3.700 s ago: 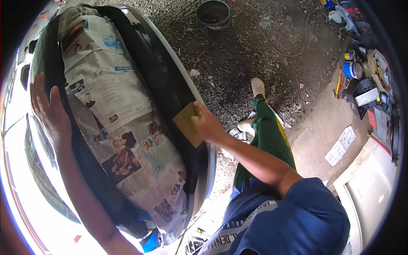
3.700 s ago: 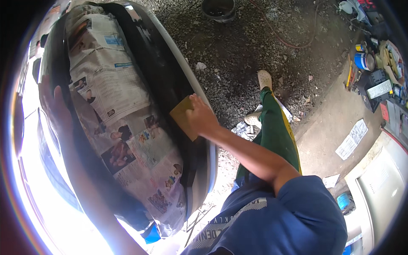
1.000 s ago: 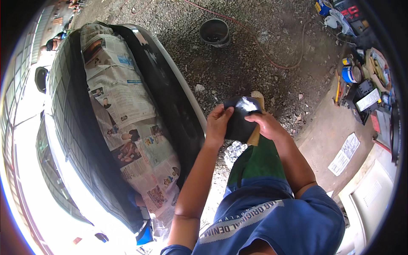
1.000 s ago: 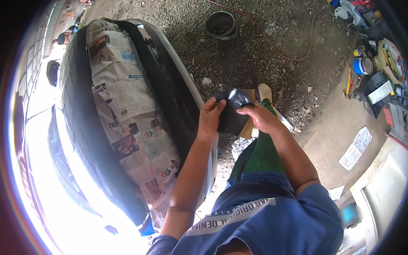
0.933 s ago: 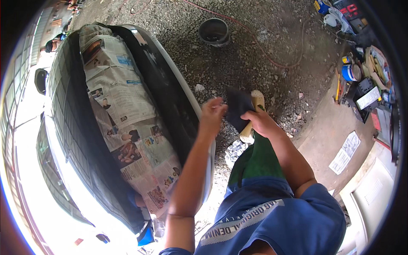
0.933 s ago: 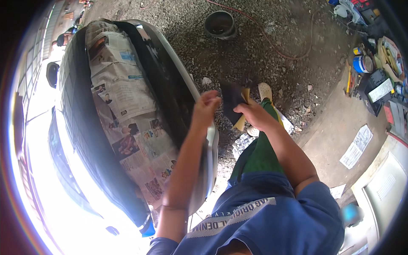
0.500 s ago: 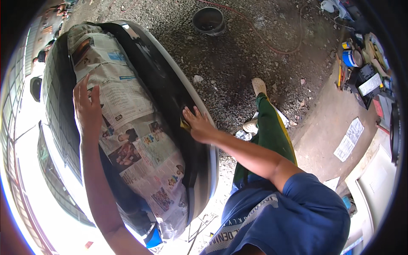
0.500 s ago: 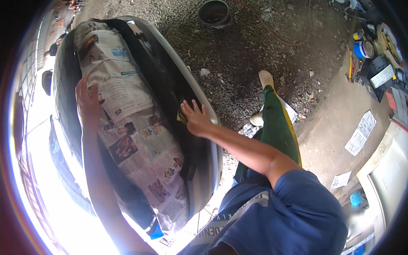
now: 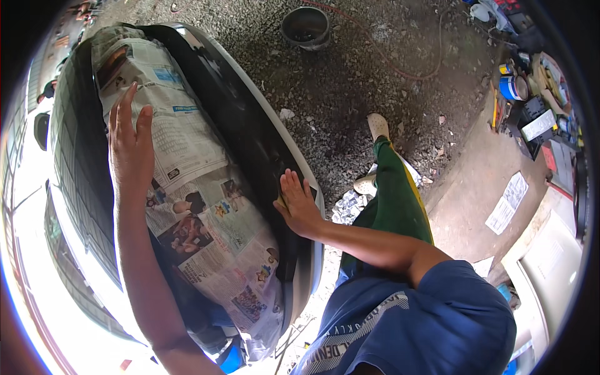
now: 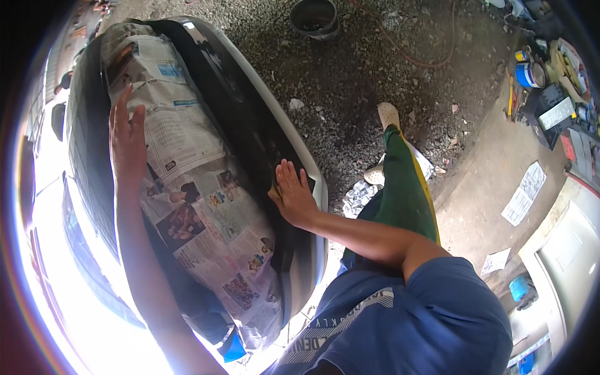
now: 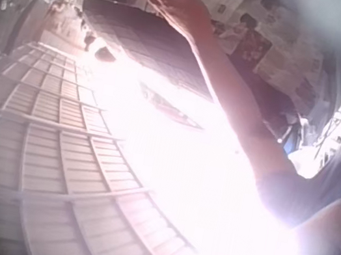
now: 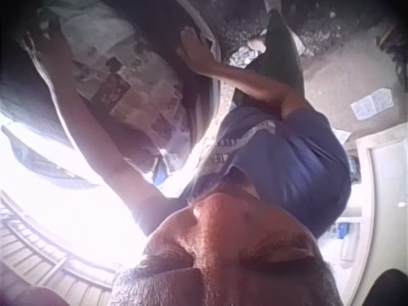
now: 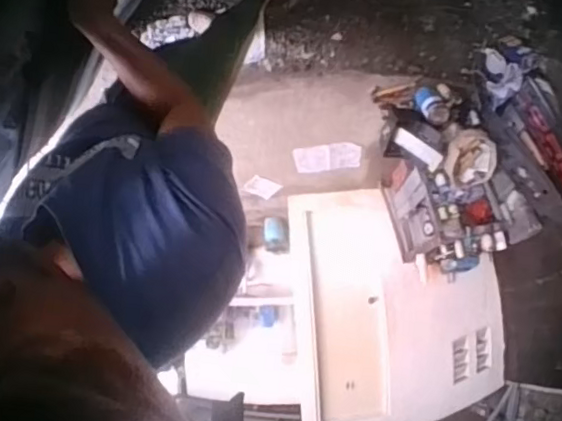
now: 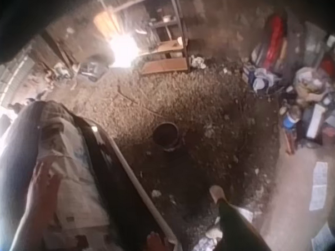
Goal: The person selects sheets of sandpaper from a bin, dips the paper into a bucket of water, and sands the masked surface of a car bumper.
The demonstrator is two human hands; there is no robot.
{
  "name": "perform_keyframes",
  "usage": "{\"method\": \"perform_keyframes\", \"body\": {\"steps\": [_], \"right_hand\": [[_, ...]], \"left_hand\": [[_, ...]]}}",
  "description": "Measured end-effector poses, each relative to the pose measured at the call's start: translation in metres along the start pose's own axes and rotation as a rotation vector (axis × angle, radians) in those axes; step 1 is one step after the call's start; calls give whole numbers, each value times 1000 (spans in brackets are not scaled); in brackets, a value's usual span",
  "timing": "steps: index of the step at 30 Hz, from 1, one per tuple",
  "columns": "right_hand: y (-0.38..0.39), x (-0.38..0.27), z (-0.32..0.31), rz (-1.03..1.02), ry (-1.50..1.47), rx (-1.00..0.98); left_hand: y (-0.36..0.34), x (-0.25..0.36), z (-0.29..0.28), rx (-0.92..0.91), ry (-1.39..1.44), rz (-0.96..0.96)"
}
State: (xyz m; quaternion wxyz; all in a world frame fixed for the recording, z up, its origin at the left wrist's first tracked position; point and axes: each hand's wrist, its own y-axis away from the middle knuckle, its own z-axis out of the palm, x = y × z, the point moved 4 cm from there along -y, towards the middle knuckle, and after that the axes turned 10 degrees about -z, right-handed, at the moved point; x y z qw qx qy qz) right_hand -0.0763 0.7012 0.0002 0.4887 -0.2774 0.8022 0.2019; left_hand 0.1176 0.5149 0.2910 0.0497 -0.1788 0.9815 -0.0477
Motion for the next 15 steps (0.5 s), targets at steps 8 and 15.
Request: {"method": "perform_keyframes", "body": {"steps": [8, 15], "right_hand": [[-35, 2, -6, -31, -160, 88], [-106, -13, 0, 12, -208, 188]], "left_hand": [[-3, 7, 5, -51, 43, -9], [4, 3, 0, -90, 69, -31]]}}
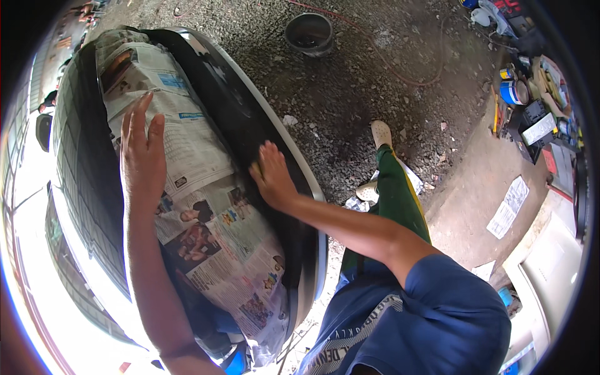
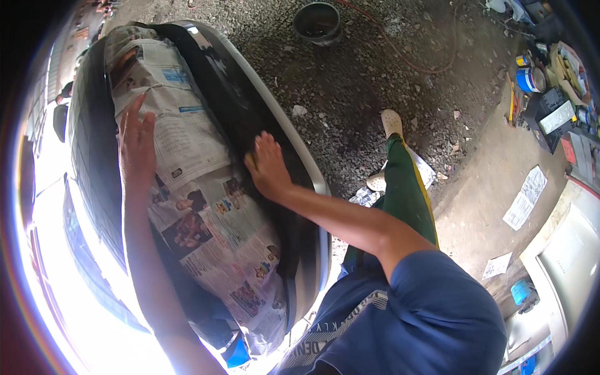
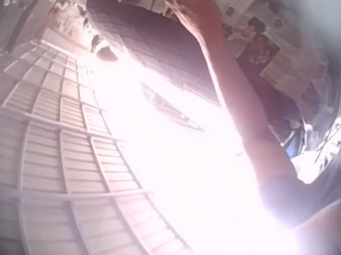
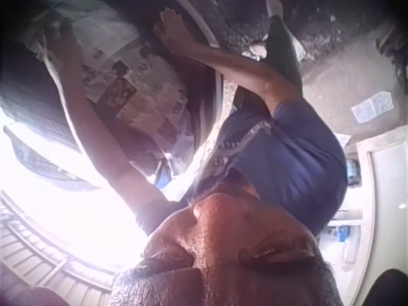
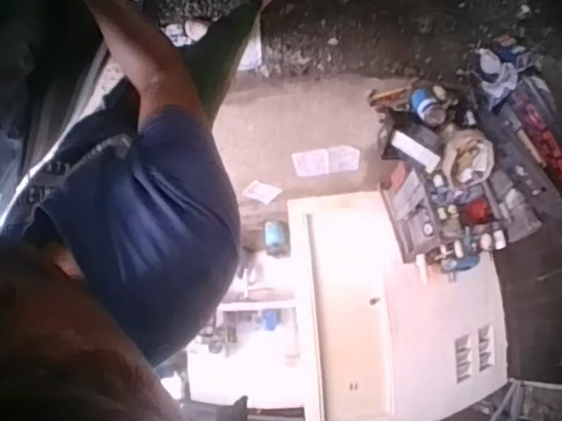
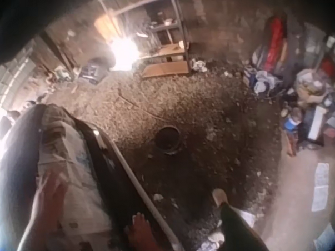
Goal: The person selects sheets of sandpaper from a bin, dips the paper into a bucket of water, and sands the masked surface of a car bumper.
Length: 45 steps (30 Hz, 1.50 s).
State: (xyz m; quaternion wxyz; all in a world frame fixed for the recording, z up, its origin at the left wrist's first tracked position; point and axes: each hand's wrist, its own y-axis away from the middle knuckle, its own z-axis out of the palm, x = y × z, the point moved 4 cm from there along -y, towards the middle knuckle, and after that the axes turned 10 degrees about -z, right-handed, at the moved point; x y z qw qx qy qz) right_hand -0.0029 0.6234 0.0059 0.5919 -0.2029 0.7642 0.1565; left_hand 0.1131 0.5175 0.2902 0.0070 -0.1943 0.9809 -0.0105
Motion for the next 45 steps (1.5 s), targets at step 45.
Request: {"method": "perform_keyframes", "body": {"steps": [45], "right_hand": [[-247, 41, -23, -138, -126, -258]], "left_hand": [[-199, -28, 29, -289, -50, -9]]}}
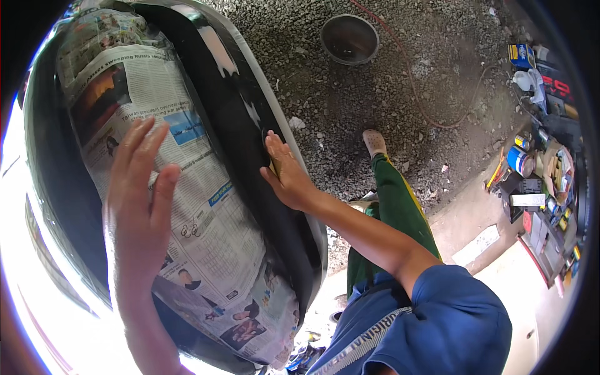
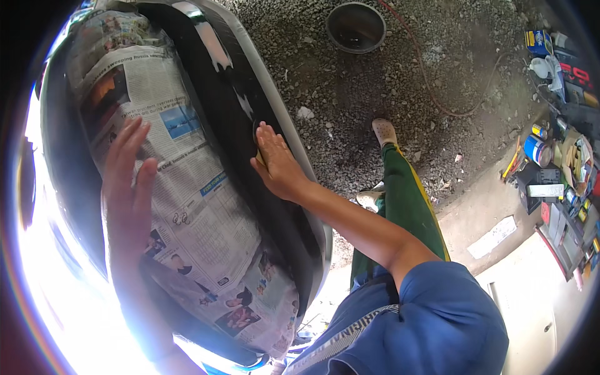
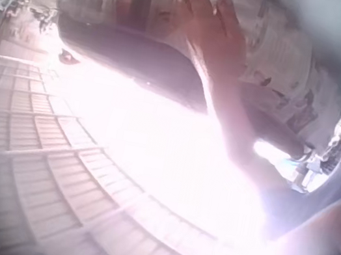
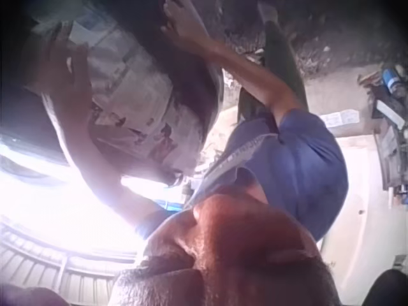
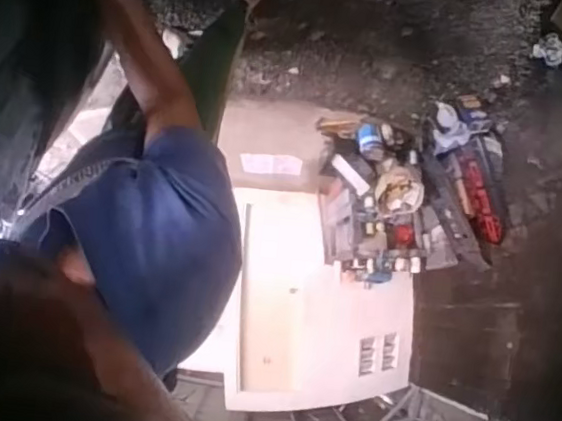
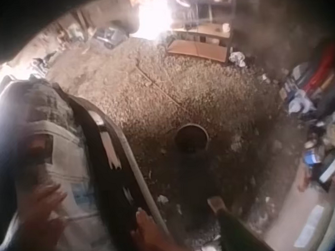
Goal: The person selects sheets of sandpaper from a bin, dips the paper into a bucket of water, and sands the masked surface of a car bumper.
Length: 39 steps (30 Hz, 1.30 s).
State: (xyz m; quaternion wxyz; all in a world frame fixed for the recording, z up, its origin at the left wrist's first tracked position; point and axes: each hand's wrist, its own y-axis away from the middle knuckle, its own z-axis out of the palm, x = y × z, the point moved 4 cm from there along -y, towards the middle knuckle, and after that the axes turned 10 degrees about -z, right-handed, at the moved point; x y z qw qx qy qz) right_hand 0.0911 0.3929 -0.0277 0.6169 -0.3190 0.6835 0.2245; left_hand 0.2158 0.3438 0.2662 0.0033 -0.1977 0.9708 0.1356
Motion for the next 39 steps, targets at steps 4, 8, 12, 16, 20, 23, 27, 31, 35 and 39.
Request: {"method": "perform_keyframes", "body": {"steps": [4, 8, 12, 16, 20, 23, 27, 31, 35, 39], "right_hand": [[-40, -15, -31, 4, 134, 191], [-94, -3, -18, -54, 435, 177], [-59, -5, 20, -123, 112, 224], [60, -38, 43, 121, -12, 154], [33, -36, 49, 114, 19, 248], [-88, -13, 32, 73, 192, 303], [-89, -18, 28, 99, 54, 293], [61, -52, 42, 130, 88, 114], [29, -42, 46, 143, 45, 211], [-82, -11, 26, 158, 104, 294]], "left_hand": [[-1, 11, 0, -65, 66, 4], [-3, 17, -2, -87, 62, 11], [-3, 20, 1, -101, 10, 18], [7, 18, -2, -125, -26, 30], [6, 22, -1, -139, -7, 38], [-2, 32, 4, -137, -3, 71], [0, 28, 6, -154, 24, 67], [6, 22, 3, -148, -4, 38], [8, 21, 3, -143, 19, 29], [-1, 30, 9, -141, 18, 58]]}}
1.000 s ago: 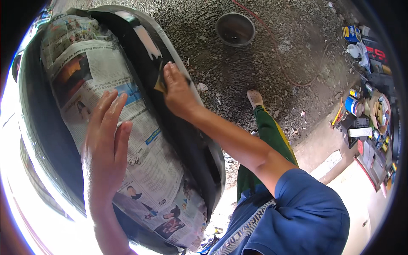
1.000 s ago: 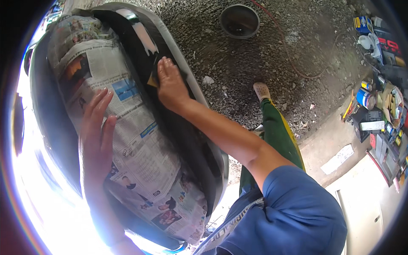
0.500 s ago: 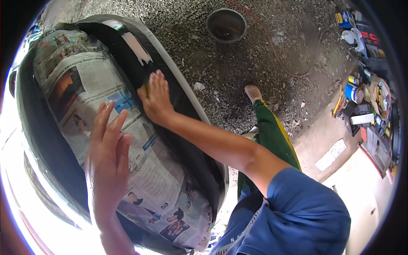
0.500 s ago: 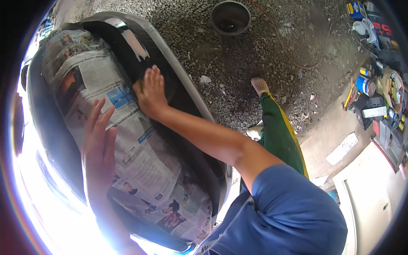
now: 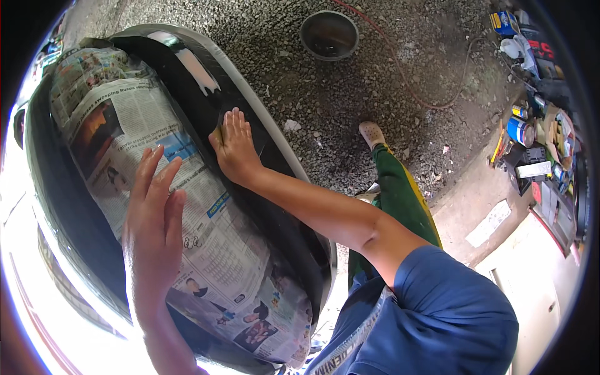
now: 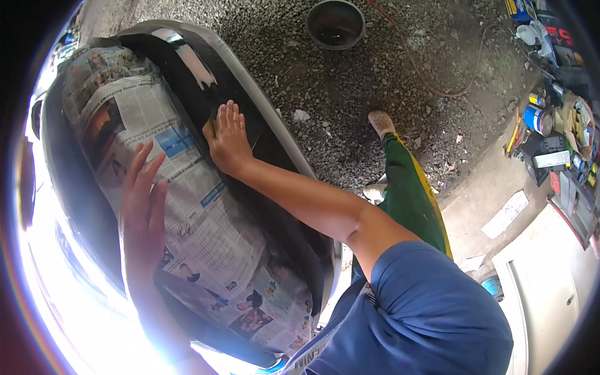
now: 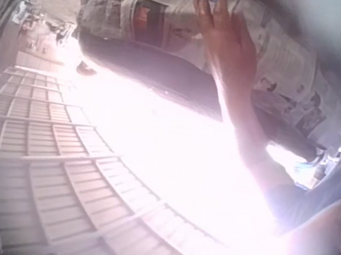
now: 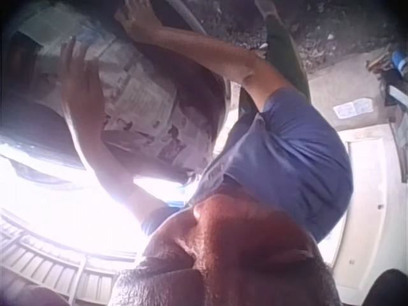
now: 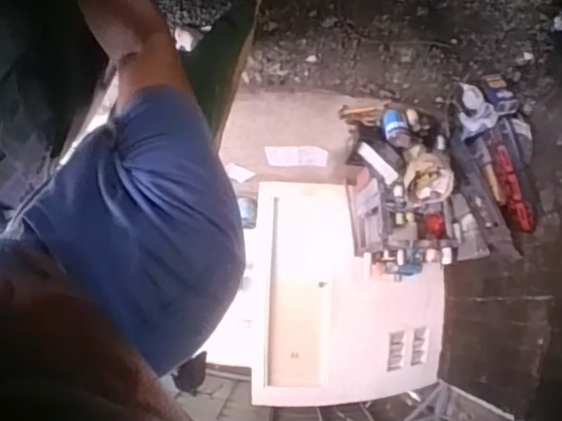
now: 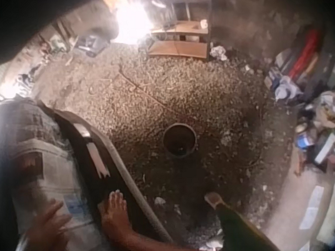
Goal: The person selects sheets of sandpaper from a bin, dips the paper into a bucket of water, and sands the masked surface of a car bumper.
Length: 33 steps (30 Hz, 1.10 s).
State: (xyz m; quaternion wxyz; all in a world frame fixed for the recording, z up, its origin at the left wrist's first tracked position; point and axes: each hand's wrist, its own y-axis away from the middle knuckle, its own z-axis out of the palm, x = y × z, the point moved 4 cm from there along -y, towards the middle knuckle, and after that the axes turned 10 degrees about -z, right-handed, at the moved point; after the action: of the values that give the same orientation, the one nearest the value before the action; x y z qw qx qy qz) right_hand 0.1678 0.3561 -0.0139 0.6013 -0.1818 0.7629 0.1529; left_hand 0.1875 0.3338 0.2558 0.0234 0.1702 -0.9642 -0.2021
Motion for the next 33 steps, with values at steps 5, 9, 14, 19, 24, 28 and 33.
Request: {"method": "perform_keyframes", "body": {"steps": [5, 9, 14, 19, 24, 28, 33], "right_hand": [[129, -3, -23, -59, 47, -173], [140, -3, -33, 16, -15, -198], [-18, 26, -58, 247, -89, -44], [-133, 103, -122, 356, 358, 1], [-155, 79, -133, 810, 77, 82], [-183, 76, -136, 675, 242, -134], [-181, -6, -146, 504, 341, -70]], "left_hand": [[8, -6, -1, -7, -34, -6], [5, -7, 1, 12, -17, -5], [8, -9, -1, 87, 26, 67], [6, 6, -9, 127, 62, 147], [18, -14, -2, 146, 137, 184], [17, -11, -6, 188, 158, 235], [25, -4, -20, 275, 186, 311]]}}
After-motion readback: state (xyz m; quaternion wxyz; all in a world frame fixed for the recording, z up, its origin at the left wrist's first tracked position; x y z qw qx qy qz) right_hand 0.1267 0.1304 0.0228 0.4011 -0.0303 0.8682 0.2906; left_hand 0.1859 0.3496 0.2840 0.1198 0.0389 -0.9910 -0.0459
